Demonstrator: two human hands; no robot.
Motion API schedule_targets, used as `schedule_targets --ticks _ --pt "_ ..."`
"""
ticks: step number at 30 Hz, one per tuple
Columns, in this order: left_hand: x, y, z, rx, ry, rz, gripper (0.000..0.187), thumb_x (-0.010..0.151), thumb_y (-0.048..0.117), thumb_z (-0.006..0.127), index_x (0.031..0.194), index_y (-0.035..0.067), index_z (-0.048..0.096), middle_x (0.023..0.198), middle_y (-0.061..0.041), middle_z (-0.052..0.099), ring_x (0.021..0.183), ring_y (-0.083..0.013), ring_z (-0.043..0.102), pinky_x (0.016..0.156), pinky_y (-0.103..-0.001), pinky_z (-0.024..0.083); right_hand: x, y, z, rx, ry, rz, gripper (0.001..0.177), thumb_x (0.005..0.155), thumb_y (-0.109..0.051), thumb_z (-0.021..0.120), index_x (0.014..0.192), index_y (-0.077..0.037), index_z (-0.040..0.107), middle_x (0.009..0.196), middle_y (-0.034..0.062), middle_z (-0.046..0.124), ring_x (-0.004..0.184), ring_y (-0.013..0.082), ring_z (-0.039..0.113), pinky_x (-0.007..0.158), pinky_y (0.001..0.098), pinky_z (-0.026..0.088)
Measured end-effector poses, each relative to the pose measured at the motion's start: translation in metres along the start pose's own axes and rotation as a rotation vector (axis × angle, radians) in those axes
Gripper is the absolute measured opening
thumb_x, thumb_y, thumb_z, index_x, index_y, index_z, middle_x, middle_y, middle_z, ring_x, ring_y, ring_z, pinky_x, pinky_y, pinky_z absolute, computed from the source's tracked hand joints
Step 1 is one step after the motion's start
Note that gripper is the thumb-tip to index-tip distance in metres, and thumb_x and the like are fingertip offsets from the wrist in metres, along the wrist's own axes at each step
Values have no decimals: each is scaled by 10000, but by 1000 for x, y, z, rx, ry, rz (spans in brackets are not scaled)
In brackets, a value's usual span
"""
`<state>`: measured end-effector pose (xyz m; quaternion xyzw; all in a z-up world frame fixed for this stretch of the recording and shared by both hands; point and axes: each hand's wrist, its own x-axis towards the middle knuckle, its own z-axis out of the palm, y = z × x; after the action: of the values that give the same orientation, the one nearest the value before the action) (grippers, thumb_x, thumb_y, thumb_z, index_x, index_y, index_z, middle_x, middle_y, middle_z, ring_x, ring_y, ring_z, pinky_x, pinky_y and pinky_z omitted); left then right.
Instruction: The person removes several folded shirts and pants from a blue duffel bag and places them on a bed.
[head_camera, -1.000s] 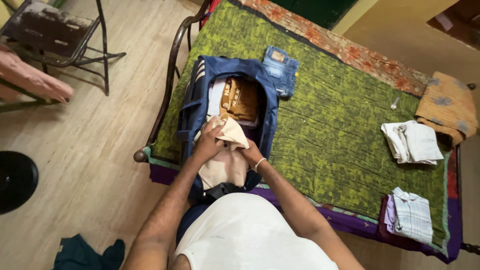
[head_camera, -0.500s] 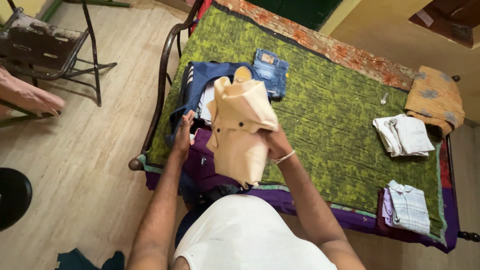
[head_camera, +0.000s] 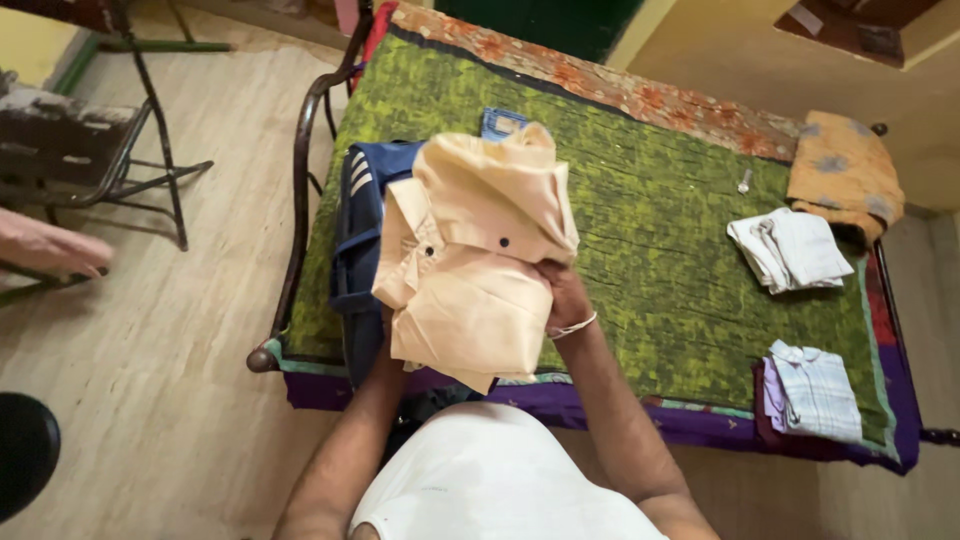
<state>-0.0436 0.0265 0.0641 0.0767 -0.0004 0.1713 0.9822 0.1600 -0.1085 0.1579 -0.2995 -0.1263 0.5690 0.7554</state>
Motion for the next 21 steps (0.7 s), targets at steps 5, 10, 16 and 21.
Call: schedule_targets --ticks 5,10,16,21 --pt "16 22 34 -12 -76 118 835 1036 656 403 1547 -4 396 1483 -198 535 1352 -348 539 1153 -508 416 -26 21 -64 -134 162 -49 430 1003 -110 600 1412 18 567 1379 177 629 1209 290 649 1052 461 529" --pt "41 6 43 110 17 20 820 1037 631 424 1549 -8 392 1490 -191 533 1345 -343 547 1156 -504 422 -84 25 -121 109 238 -122 607 981 -271 680 1437 97 519 1434 231 607 1331 344 579 1163 481 435" --pt "104 -43 34 81 10 -271 705 1067 554 457 1525 17 460 1476 -167 569 1342 -318 557 1181 -479 409 -132 -25 -109 142 33 -393 849 916 -512 672 1567 -55 376 1565 146 502 1420 348 494 1177 538 380" --pt "162 -79 16 25 -38 -549 706 1021 541 499 1493 16 487 1435 -172 605 1286 -308 608 1130 -457 448 -137 -67 -130 150 450 -415 650 1016 -445 563 1518 -48 449 1493 134 550 1354 326 533 1139 514 416"
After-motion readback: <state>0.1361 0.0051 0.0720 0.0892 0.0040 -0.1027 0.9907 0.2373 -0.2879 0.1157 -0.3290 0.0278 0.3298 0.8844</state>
